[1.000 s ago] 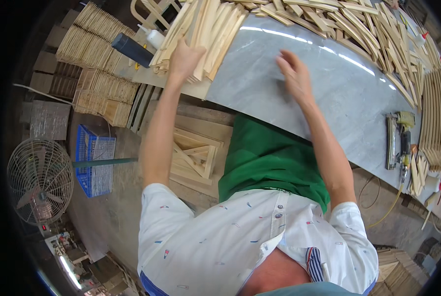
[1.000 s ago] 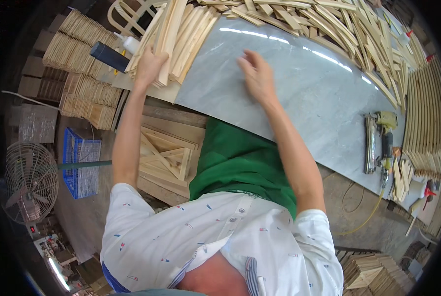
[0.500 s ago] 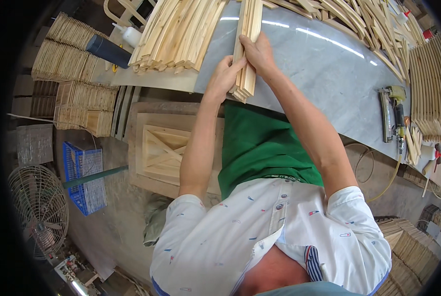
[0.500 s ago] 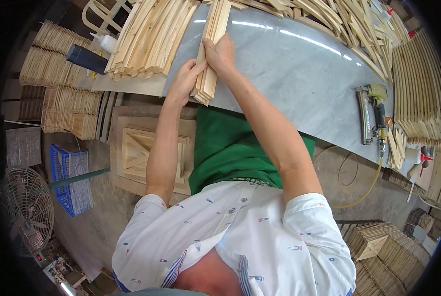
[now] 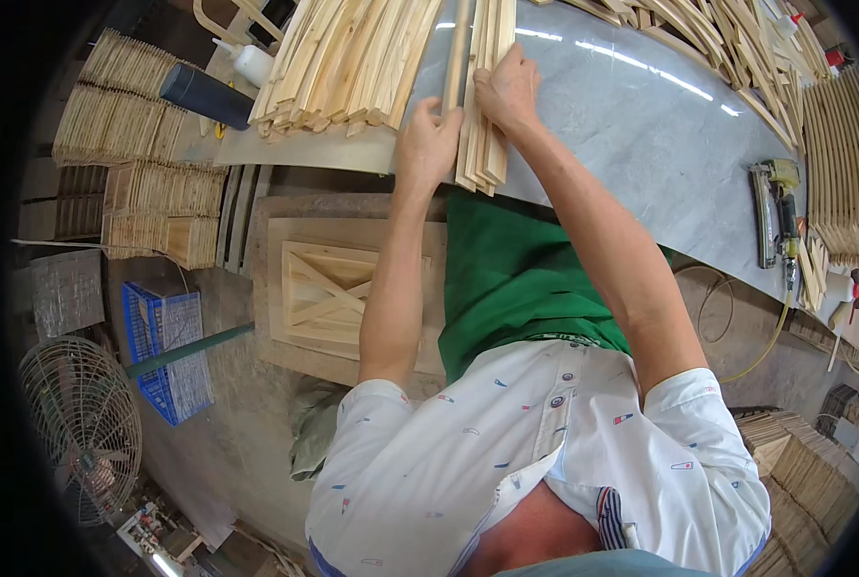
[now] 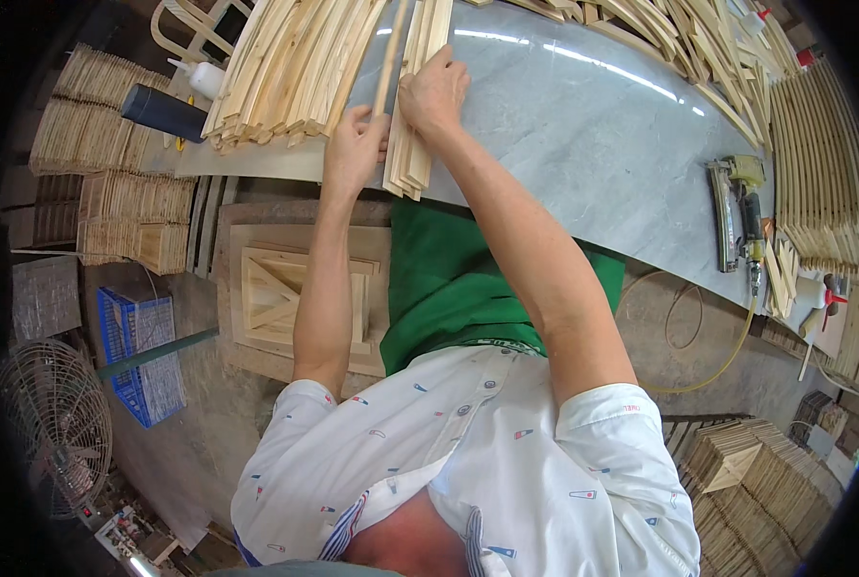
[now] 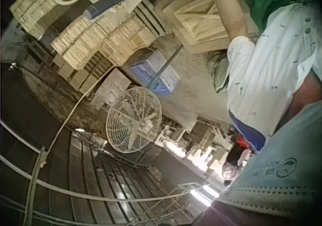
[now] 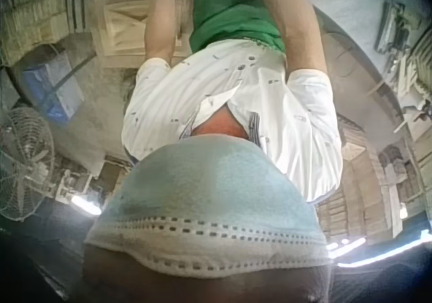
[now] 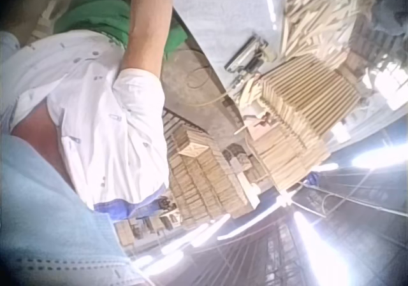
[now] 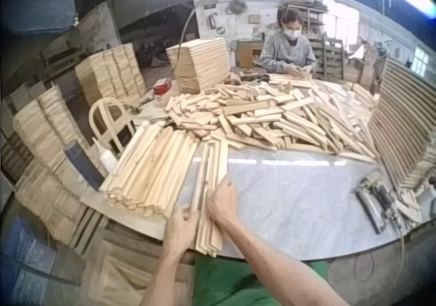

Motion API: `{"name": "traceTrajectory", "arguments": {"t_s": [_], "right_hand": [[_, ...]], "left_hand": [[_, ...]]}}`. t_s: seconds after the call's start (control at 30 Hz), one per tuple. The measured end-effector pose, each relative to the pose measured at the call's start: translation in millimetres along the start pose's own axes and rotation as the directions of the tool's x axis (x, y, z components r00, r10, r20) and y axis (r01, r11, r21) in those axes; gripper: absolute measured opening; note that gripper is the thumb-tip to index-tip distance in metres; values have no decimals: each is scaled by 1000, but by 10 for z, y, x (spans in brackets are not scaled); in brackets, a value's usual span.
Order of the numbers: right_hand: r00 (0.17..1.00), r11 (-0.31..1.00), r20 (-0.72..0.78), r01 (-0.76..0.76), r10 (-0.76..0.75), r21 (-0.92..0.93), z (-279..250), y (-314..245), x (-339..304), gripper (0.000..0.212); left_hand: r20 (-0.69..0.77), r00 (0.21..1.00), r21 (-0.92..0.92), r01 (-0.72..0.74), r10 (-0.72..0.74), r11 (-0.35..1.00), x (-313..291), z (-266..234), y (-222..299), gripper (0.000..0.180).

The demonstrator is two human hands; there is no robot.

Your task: Assembling and gluing wooden frames in a woodworking workshop.

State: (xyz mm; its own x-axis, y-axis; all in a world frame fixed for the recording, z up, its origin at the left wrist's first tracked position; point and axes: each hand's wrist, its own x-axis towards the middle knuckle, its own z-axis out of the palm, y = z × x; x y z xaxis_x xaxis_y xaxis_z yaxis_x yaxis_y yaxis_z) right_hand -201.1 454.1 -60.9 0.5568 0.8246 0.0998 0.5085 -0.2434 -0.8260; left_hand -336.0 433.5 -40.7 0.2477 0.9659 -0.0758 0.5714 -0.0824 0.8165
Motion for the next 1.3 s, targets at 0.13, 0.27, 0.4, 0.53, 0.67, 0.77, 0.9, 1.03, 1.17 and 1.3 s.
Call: {"name": "traceTrajectory", "arguments": {"t_s": [0.13, 0.27, 0.4, 0.53, 0.67, 0.77, 0.9, 1.03, 1.17, 1.3], "right_hand": [[1000, 999, 10, -16, 16, -33, -17, -18, 1, 56], [1000, 996, 19, 3, -1, -92, 2, -10, 1, 56], [1000, 995, -7, -2, 2, -102, 8, 20, 34, 55], [1000, 996, -29, -15, 12, -92, -1, 16, 32, 52], [998, 995, -57, -4, -1, -97, -45, 73, 55, 51], [999, 996, -51, 0, -4, -86, -87, 109, 62, 48], [999, 1000, -19, -27, 27, 1, -211, 160, 97, 45], [999, 997, 6, -44, 43, 60, -400, 244, 61, 45], [999, 997, -18, -41, 42, 59, -586, 376, -39, 49], [996, 1000, -85, -19, 18, -13, -684, 502, -74, 51]], "left_hand": [[-55, 988, -175, 131, -142, 976, -25, -132, -31, 39], [-75, 996, 95, -39, 47, 995, 32, -199, -222, 34], [-90, 990, 72, -101, 108, 992, 32, -120, -259, 33], [-167, 933, 400, -230, 317, 887, -3, -68, -252, 31], [-184, 784, 466, -461, 592, 755, -80, 81, -150, 36], [-79, 819, 422, -489, 568, 764, -189, 221, -15, 34], [-40, 850, 451, -454, 526, 768, -190, 256, 52, 34], [-28, 897, 469, -378, 441, 798, -146, 288, 125, 36], [-192, 827, 443, -407, 528, 799, -51, 366, 104, 29], [-159, 859, 378, -402, 487, 834, -165, 442, 192, 38]]}}
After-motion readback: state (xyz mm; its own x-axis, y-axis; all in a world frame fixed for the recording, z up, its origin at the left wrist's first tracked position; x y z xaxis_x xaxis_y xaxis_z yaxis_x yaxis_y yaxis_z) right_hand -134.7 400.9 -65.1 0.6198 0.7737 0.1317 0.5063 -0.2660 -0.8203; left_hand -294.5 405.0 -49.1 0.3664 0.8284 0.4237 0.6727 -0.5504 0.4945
